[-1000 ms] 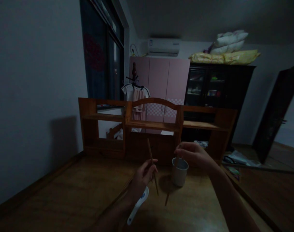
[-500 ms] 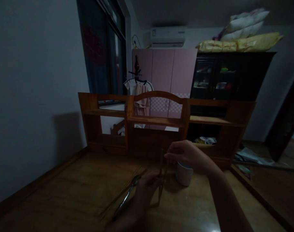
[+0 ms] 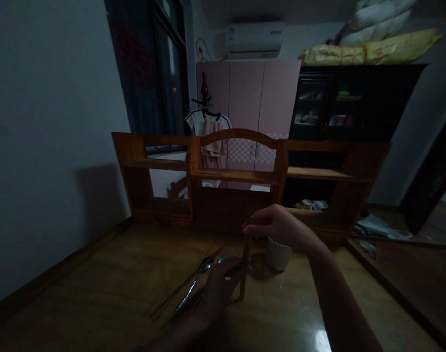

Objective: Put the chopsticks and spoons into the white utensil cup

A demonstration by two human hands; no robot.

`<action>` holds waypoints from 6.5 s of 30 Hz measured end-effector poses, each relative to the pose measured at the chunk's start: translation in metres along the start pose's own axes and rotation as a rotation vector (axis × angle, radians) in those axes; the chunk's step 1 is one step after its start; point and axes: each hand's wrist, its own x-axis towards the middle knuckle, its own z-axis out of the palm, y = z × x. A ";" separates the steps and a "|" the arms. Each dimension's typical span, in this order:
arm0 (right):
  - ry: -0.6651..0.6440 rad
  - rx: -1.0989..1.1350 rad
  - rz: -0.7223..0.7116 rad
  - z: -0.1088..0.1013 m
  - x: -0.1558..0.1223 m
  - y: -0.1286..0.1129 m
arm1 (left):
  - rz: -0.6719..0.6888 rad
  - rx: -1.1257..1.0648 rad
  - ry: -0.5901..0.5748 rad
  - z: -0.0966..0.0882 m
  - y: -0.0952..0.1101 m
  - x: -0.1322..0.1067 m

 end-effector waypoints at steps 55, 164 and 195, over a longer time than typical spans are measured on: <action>-0.072 0.037 0.006 -0.003 -0.004 -0.004 | 0.071 0.843 -0.026 -0.042 -0.065 0.027; -0.078 0.041 -0.028 0.002 0.002 -0.003 | -0.046 1.014 -0.088 -0.049 -0.045 0.019; -0.074 0.035 -0.017 0.003 0.000 -0.005 | -0.071 0.453 0.308 -0.059 0.001 0.037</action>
